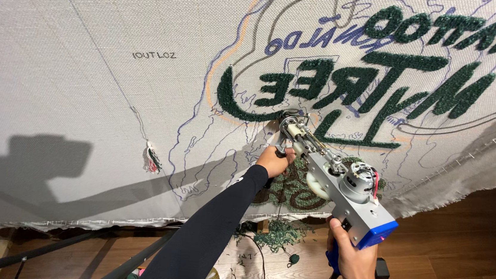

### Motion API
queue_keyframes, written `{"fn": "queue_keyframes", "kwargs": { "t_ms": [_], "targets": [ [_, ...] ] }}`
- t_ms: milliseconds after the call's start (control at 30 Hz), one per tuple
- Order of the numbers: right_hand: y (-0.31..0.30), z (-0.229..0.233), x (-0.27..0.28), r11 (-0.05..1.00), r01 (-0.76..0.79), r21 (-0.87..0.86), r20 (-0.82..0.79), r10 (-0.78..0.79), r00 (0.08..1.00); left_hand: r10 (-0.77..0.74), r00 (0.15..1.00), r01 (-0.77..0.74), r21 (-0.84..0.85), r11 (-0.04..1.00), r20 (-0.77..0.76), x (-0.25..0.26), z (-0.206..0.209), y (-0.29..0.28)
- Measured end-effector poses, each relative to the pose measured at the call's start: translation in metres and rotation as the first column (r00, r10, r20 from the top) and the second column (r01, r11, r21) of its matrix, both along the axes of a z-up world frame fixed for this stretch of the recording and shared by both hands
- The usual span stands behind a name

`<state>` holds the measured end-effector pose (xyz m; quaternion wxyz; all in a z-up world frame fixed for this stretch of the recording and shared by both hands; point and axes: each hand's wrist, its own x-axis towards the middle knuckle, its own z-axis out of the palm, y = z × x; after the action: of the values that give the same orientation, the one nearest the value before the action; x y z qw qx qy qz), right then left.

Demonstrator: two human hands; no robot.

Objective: The person uses a tufting gun to apply green yarn to a fabric canvas, following a pre-drawn design. They periodically stop to pull out loose strands of yarn by hand before resuming the tufting process.

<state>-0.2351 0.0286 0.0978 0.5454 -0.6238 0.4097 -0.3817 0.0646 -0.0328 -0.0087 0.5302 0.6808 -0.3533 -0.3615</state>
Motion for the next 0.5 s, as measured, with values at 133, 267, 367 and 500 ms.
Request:
{"fn": "queue_keyframes", "kwargs": {
  "t_ms": [133, 267, 367, 500],
  "targets": [
    [0.0, 0.002, 0.004, 1.0, 0.0, -0.031, -0.011, 0.0, 1.0, -0.001, 0.994, -0.001, -0.023, 1.0, -0.105, 0.001, 0.006, 0.002],
    [-0.002, 0.005, 0.005, 1.0, 0.023, -0.018, -0.029, -0.023, 0.999, -0.005, 0.999, 0.006, 0.005, 1.0, -0.054, 0.002, 0.015, 0.006],
    [-0.001, 0.005, 0.004, 0.999, 0.021, -0.041, -0.051, -0.023, 0.998, -0.003, 0.992, -0.006, -0.069, 0.998, -0.123, 0.003, 0.013, 0.002],
    [-0.003, 0.007, 0.002, 0.999, 0.004, -0.048, 0.002, -0.004, 1.0, 0.002, 0.99, -0.016, -0.093, 0.996, -0.141, 0.002, 0.015, 0.0]
  ]
}}
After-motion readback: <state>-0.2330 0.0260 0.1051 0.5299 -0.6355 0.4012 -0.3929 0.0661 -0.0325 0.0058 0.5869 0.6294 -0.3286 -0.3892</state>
